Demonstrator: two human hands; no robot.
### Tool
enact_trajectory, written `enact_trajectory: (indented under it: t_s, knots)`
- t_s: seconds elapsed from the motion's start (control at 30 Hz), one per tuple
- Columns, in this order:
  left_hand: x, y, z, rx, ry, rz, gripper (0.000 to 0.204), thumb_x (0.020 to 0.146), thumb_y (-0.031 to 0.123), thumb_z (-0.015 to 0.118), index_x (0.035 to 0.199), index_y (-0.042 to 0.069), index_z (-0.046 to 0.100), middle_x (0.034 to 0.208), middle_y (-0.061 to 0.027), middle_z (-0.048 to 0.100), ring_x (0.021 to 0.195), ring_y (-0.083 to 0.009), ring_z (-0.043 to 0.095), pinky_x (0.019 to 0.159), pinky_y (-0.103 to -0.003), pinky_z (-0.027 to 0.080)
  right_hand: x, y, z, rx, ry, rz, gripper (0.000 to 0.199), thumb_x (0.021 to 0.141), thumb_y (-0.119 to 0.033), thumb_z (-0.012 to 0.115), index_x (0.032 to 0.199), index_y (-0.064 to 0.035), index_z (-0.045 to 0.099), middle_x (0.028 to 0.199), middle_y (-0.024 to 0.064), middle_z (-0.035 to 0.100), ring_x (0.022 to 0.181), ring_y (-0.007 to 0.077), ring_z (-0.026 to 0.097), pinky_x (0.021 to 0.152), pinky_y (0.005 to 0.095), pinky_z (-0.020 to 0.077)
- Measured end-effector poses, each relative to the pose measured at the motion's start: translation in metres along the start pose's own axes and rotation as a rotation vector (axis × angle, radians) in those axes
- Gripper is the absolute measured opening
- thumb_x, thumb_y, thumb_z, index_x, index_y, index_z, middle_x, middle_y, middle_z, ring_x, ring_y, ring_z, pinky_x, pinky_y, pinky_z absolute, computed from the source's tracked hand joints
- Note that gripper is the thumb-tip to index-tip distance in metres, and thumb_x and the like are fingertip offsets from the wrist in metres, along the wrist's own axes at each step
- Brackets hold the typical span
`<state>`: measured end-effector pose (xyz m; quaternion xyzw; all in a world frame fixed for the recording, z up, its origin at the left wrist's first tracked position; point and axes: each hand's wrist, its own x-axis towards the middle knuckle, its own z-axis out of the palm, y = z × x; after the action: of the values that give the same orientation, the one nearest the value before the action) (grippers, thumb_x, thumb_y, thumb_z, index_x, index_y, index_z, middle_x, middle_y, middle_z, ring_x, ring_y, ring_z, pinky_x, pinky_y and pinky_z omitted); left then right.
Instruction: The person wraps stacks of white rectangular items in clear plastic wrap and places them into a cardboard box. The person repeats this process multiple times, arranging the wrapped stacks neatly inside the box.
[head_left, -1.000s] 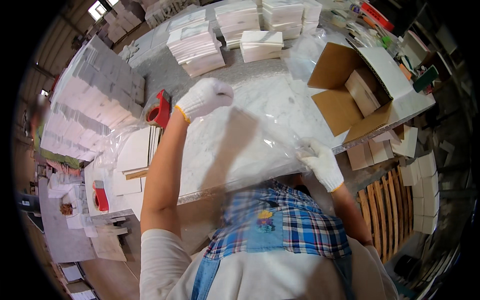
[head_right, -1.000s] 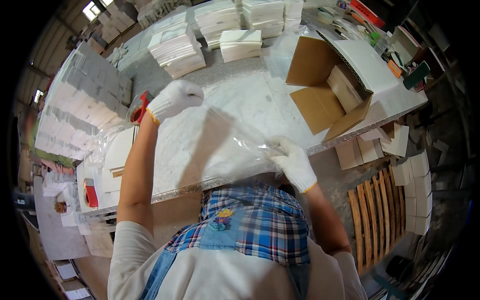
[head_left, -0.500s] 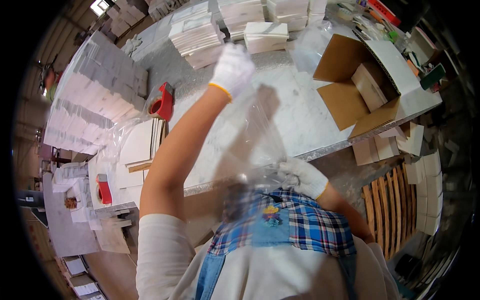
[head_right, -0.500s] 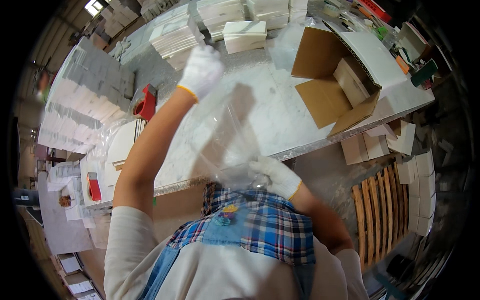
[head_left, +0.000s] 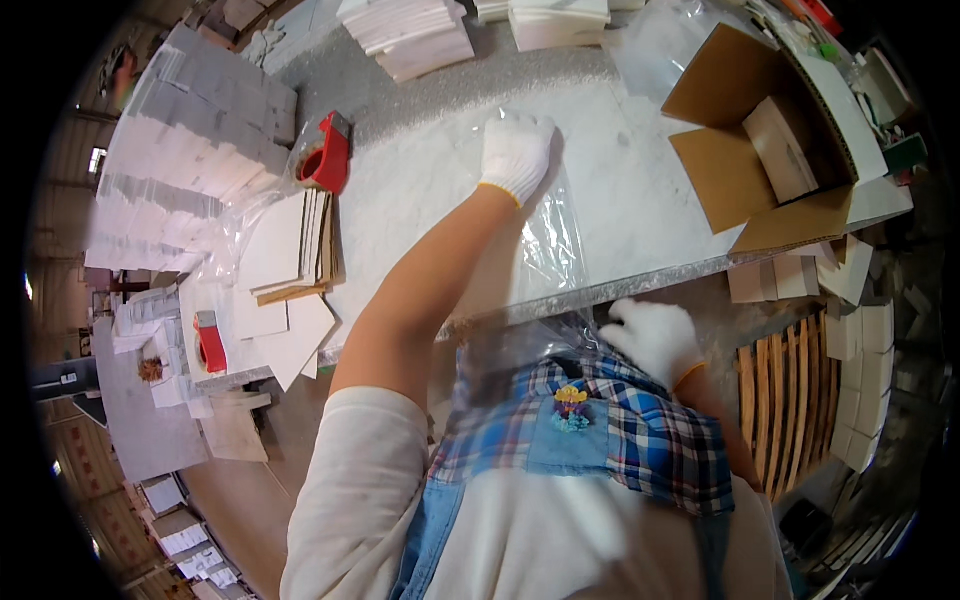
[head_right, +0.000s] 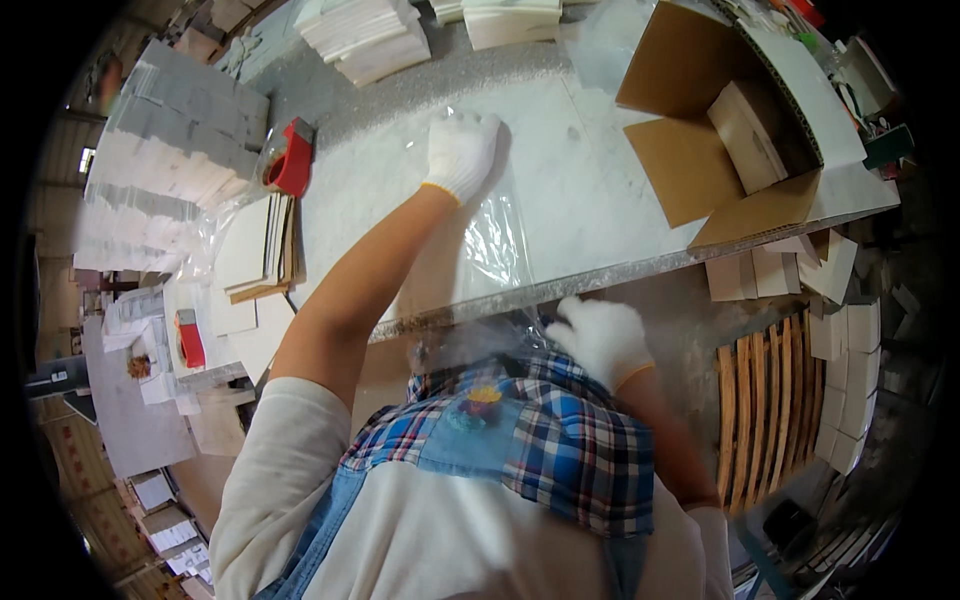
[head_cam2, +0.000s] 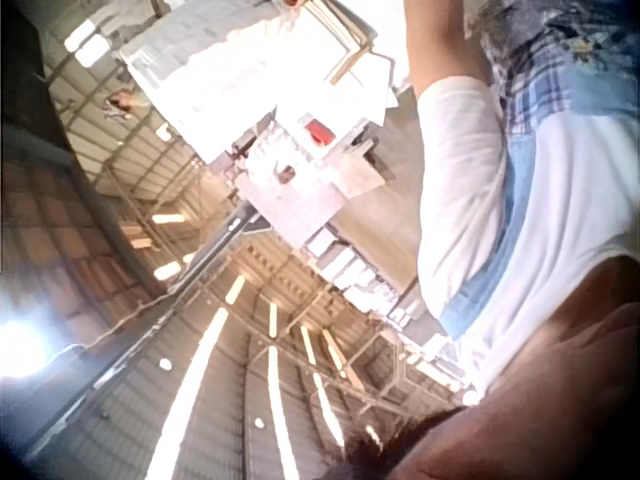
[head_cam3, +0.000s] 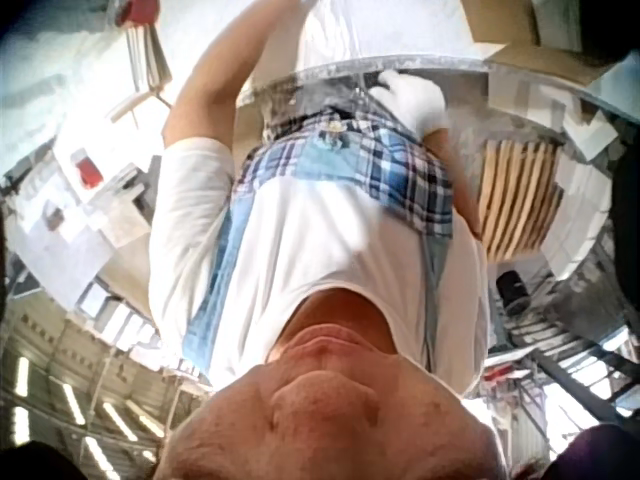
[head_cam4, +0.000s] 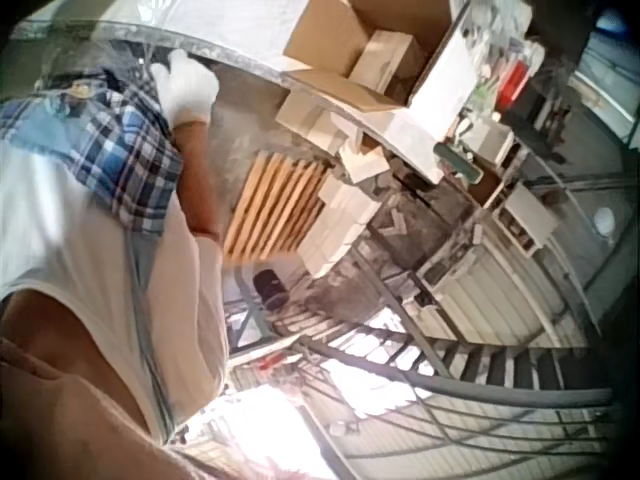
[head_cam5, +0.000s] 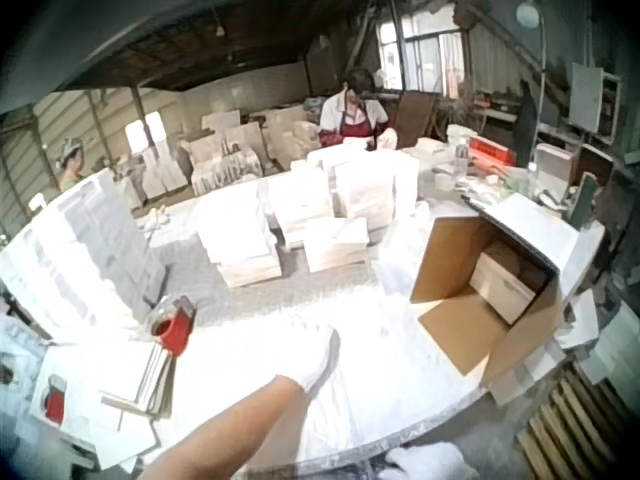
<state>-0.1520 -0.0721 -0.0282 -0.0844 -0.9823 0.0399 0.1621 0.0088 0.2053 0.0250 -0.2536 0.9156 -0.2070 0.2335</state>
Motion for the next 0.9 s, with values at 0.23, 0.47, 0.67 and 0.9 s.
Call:
enact_trajectory:
  t_s: [0.23, 0.47, 0.67, 0.9]
  knots:
    - [0.006, 0.005, -0.009, -0.067, -0.025, -0.015, 0.019, 0.091, 0.024, 0.060, 0.092, 0.010, 0.073, 0.093, -0.0144, 0.074, 0.095, -0.0338, 0.068, 0.081, -0.047, 0.048, 0.042, -0.057, -0.029, -0.057, 0.450, -0.521, 0.024, 0.088, -0.016, 0.070, 0.111, -0.0112, 0.071, 0.101, 0.0111, 0.069, 0.089, 0.0344, 0.067, 0.079, 0.0455, 0.0546]
    - [0.006, 0.001, -0.010, -0.114, -0.044, -0.039, 0.021, 0.092, 0.026, 0.060, 0.093, 0.011, 0.074, 0.098, -0.0149, 0.073, 0.096, -0.0347, 0.068, 0.086, -0.047, 0.046, 0.099, -0.104, -0.015, 0.386, 0.643, -0.764, 0.028, 0.088, -0.011, 0.069, 0.116, -0.0078, 0.068, 0.115, 0.0139, 0.069, 0.104, 0.0361, 0.067, 0.092, 0.0434, 0.0551]
    - [0.004, -0.006, -0.002, -0.320, 0.080, -0.079, 0.018, 0.093, 0.023, 0.060, 0.088, 0.010, 0.071, 0.086, -0.0148, 0.070, 0.091, -0.0367, 0.064, 0.091, -0.047, 0.045, 0.118, -0.078, 0.043, 0.339, 0.447, -0.595, 0.030, 0.094, -0.025, 0.065, 0.118, -0.0062, 0.068, 0.109, 0.0161, 0.072, 0.100, 0.0348, 0.069, 0.086, 0.0414, 0.0573]
    - [0.005, -0.011, -0.001, -0.411, 0.056, -0.109, 0.018, 0.094, 0.022, 0.059, 0.093, 0.011, 0.072, 0.090, -0.0139, 0.071, 0.094, -0.0371, 0.064, 0.092, -0.047, 0.045, 0.135, -0.089, 0.035, -0.080, 0.271, -0.473, 0.026, 0.098, -0.031, 0.058, 0.102, -0.0071, 0.068, 0.088, 0.0130, 0.071, 0.077, 0.0345, 0.072, 0.065, 0.0482, 0.0568]
